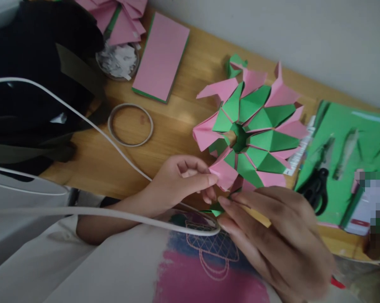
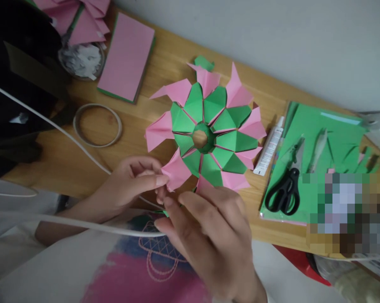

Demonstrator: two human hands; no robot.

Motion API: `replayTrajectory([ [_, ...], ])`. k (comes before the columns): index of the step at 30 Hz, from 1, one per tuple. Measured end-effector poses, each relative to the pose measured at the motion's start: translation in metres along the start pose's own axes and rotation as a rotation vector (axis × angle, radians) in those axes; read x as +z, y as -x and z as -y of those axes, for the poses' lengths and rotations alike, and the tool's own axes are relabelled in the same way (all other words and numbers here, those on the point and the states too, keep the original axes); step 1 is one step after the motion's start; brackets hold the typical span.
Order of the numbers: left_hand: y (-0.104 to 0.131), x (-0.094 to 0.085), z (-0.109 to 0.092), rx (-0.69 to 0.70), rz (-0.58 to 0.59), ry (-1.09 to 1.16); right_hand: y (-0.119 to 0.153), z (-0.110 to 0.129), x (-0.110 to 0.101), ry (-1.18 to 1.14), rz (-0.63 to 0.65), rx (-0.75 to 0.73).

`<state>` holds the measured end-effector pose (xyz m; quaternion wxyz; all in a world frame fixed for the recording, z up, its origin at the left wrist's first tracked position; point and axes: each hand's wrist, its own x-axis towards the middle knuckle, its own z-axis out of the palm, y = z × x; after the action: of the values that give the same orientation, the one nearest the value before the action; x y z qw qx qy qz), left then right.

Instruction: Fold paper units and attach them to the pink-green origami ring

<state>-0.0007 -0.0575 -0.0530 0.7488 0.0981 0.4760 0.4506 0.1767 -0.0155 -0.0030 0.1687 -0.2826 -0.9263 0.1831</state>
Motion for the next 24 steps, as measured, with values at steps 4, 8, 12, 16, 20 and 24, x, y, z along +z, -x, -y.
replayTrajectory([
  [4, -0.001, 0.001, 0.0, -0.016, 0.006, 0.005, 0.005, -0.001, 0.006, 0.061, -0.038, -0.023],
  [8, -0.001, 0.001, 0.0, -0.005, 0.003, -0.01, 0.008, 0.0, 0.01, 0.068, -0.039, -0.008],
  [12, 0.001, 0.001, 0.0, -0.005, 0.005, 0.0, 0.008, 0.002, 0.011, 0.076, -0.032, 0.021],
  [16, 0.002, 0.0, 0.002, -0.011, 0.009, -0.004, 0.007, 0.003, 0.013, 0.049, -0.043, 0.031],
  [20, 0.002, -0.001, 0.003, -0.003, 0.013, -0.013, 0.005, 0.003, 0.014, 0.062, -0.062, 0.024],
  [24, 0.001, 0.0, 0.002, 0.009, 0.02, -0.043, 0.004, 0.004, 0.014, 0.082, -0.071, 0.045],
])
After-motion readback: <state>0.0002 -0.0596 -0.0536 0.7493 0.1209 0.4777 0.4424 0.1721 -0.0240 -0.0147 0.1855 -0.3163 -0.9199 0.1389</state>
